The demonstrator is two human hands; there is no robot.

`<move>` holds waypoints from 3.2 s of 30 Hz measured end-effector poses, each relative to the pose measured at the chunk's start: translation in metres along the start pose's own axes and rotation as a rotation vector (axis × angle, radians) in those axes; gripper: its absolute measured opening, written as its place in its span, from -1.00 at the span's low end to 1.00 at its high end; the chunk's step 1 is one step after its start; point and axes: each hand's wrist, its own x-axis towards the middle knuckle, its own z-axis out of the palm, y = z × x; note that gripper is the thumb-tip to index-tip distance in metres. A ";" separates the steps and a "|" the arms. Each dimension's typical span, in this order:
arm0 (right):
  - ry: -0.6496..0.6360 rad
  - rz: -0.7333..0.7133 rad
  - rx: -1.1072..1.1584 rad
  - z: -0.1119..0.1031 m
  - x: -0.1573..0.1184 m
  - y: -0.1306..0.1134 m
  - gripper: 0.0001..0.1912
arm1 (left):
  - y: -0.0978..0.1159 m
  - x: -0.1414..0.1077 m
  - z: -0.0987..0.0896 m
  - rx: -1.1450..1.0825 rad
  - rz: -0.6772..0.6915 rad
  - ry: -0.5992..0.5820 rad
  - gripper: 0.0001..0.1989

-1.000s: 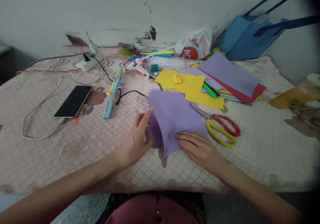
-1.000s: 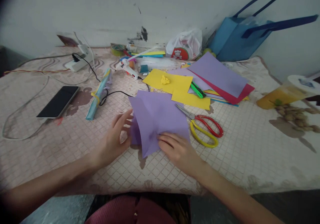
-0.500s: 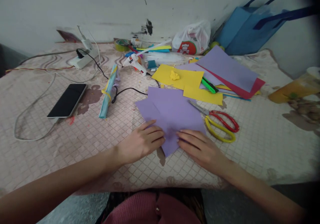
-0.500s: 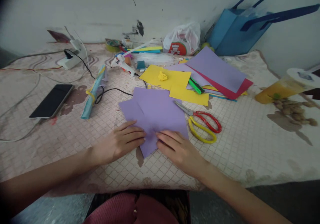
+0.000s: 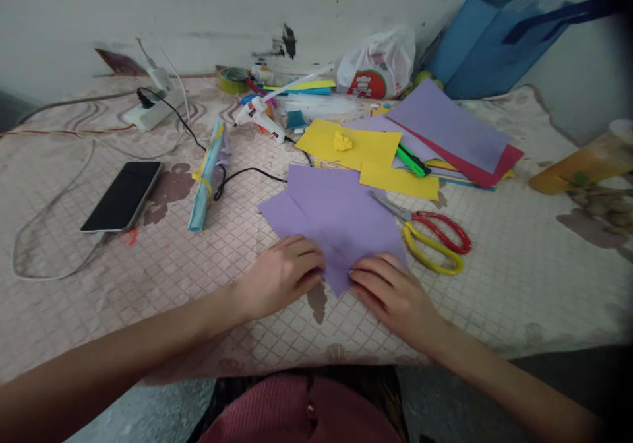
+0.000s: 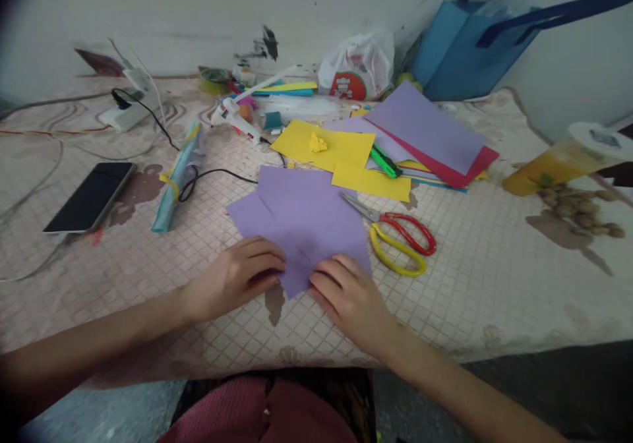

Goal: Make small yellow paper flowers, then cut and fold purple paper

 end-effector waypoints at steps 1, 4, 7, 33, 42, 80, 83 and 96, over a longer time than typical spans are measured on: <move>-0.010 0.029 0.030 0.000 0.001 0.000 -0.84 | 0.001 0.002 -0.001 -0.030 -0.029 0.000 -0.88; -0.032 0.101 0.121 -0.002 0.005 0.002 -0.83 | 0.002 0.007 -0.003 -0.106 -0.104 0.002 -0.90; -0.045 0.136 0.166 -0.003 0.007 0.002 -0.86 | 0.002 0.008 -0.003 -0.122 -0.124 -0.010 -0.91; 0.002 -0.068 0.055 -0.001 0.001 0.002 -0.81 | -0.004 -0.019 0.002 0.141 0.021 0.188 -0.86; -0.029 -0.037 0.049 -0.002 0.001 0.001 -0.82 | -0.004 -0.016 -0.002 0.180 0.167 0.055 -0.82; -0.058 0.094 0.078 -0.003 -0.005 0.005 -0.86 | 0.007 -0.002 0.007 0.075 0.050 0.009 -0.88; -0.053 0.174 0.150 -0.003 0.000 0.004 -0.86 | 0.005 0.001 0.009 -0.029 -0.039 0.018 -0.90; -0.202 0.416 0.264 -0.012 0.029 0.004 -0.87 | 0.009 0.014 0.003 -0.102 -0.305 0.001 -0.89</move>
